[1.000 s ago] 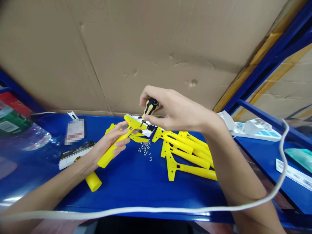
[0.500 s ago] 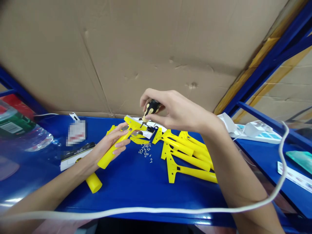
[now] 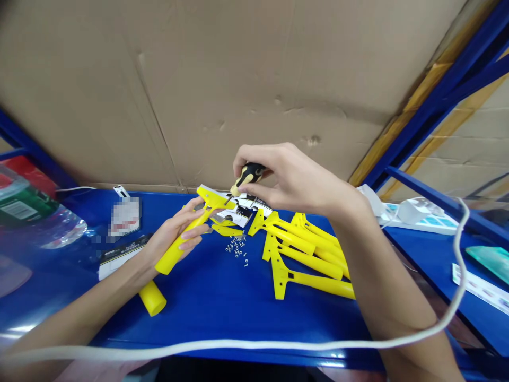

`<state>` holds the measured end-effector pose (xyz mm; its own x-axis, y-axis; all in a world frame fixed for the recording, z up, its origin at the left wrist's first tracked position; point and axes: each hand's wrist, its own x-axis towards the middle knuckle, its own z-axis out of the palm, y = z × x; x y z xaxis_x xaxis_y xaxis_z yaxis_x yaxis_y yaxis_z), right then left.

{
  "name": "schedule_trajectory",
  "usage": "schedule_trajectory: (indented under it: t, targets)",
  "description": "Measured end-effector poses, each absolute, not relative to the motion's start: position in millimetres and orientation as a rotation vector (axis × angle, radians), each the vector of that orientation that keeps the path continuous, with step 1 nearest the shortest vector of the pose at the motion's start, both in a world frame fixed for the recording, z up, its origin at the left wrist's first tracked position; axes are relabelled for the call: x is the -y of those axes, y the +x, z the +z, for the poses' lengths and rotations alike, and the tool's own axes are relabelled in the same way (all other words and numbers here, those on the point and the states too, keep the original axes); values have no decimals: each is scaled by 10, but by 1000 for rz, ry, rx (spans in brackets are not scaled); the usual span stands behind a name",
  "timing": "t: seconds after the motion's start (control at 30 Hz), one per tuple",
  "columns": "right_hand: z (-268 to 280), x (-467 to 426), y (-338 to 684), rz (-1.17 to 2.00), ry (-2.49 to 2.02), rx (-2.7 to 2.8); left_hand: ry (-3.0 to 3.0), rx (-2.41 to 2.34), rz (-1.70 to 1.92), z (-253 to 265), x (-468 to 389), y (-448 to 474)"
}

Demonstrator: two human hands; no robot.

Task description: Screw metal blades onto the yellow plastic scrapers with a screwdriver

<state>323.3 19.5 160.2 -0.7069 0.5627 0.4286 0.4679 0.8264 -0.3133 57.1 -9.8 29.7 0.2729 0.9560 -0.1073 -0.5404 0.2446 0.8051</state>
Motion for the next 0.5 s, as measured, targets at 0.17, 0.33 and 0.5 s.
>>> schedule_trajectory:
  t: [0.17,0.33,0.5]
  targets:
    - [1622,-156,3201,183,-755,2482,733,-648,1142,291,89,550]
    - [1601,-170,3180,147,-759,2476,729,-661,1139,260,85,550]
    - [1551,-264,3195,40,-876,2405,752,-650,1125,273,85,552]
